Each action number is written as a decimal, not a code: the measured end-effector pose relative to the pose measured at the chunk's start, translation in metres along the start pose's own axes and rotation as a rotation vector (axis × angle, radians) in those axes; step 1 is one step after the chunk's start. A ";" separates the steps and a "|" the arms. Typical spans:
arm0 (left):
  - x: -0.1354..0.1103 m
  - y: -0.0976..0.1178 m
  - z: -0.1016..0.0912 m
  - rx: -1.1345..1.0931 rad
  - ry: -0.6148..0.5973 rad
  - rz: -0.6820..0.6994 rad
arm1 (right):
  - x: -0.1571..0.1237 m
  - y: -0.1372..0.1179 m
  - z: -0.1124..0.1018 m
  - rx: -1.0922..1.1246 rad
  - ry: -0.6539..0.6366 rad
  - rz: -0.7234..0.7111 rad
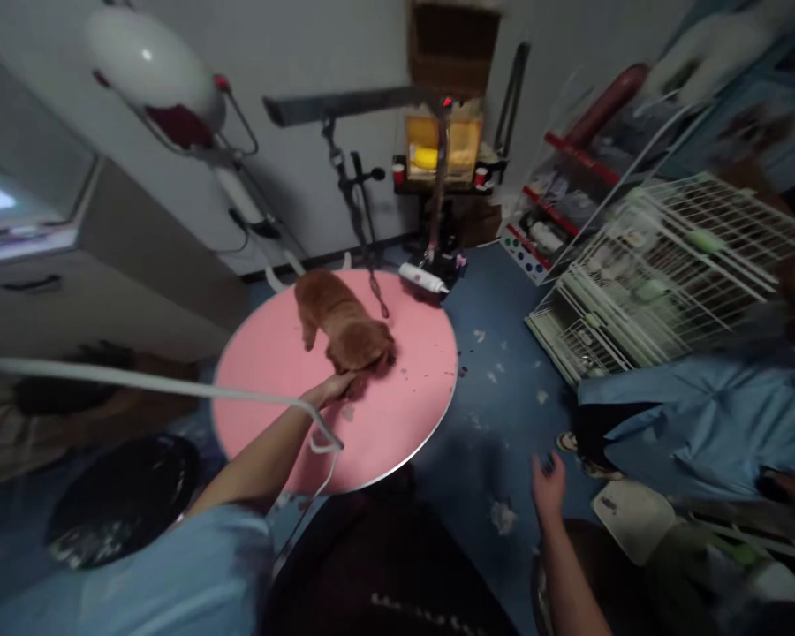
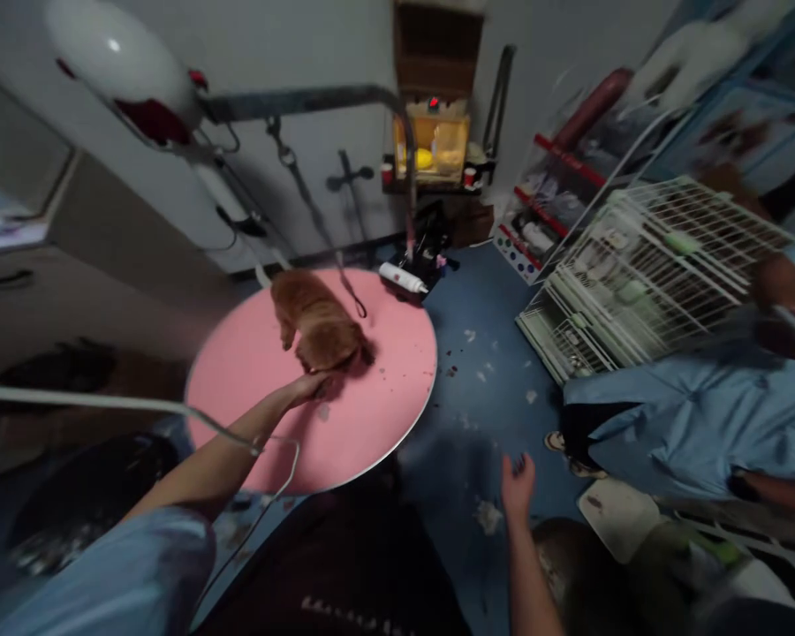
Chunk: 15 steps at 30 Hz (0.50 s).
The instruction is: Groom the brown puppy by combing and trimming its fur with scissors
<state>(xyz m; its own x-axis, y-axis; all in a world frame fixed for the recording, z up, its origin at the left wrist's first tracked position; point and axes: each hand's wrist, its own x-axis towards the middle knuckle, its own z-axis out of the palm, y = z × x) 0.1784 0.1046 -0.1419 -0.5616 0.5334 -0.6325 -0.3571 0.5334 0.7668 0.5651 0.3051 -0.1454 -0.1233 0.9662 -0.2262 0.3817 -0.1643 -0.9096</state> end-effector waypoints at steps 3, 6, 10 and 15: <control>0.016 -0.014 -0.002 -0.057 -0.034 -0.014 | 0.040 -0.027 0.076 -0.079 -0.141 -0.043; 0.027 -0.026 0.001 -0.082 -0.049 -0.055 | 0.115 -0.071 0.153 -0.126 -0.275 -0.145; 0.030 -0.033 0.009 -0.107 -0.058 -0.100 | 0.221 -0.147 0.231 -0.250 -0.322 -0.458; 0.021 -0.030 0.024 -0.227 -0.085 -0.112 | 0.302 -0.202 0.297 -0.234 -0.345 -0.563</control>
<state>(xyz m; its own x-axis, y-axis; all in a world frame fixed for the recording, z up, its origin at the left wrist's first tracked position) 0.1954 0.1155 -0.1803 -0.4478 0.5380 -0.7142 -0.5771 0.4362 0.6904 0.1785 0.5709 -0.1337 -0.6295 0.7669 0.1246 0.3565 0.4276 -0.8307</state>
